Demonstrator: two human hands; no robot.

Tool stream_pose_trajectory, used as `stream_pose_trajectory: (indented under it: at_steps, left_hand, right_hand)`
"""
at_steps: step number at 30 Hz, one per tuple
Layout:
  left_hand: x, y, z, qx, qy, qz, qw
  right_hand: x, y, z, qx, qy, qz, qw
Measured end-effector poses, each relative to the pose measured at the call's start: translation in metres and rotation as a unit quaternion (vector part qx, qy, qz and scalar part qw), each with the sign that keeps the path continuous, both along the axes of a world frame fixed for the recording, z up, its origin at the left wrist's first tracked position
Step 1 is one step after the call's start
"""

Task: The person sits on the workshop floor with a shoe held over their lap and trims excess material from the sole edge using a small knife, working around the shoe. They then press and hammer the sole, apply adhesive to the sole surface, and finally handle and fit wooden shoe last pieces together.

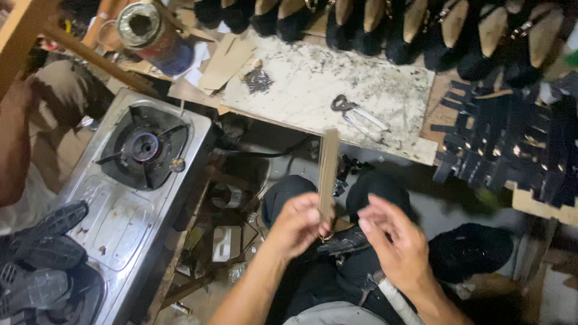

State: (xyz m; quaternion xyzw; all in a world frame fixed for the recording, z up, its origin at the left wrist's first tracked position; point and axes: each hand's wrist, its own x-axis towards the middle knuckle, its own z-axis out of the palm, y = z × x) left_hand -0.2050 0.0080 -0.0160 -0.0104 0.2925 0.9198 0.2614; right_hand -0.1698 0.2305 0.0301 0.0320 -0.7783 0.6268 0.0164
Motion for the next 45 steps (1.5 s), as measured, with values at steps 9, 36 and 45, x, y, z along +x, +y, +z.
stream_pose_trajectory:
  at_steps: [9, 36, 45]
  left_hand:
    - [0.039, 0.028, -0.004, -0.304, 0.126, 0.009, 0.944]
    - [0.042, 0.009, 0.038, -0.434, 0.277, -0.129, 0.848]
    - [0.045, 0.007, 0.034, -0.458, 0.306, -0.13, 0.824]
  right_hand:
    - [-0.007, 0.002, 0.0, 0.021, -0.037, 0.024, 0.999]
    - [0.014, 0.031, 0.029, 0.071, 0.013, 0.088, 0.994]
    - [0.019, 0.026, 0.024, 0.078, -0.017, 0.075, 0.994]
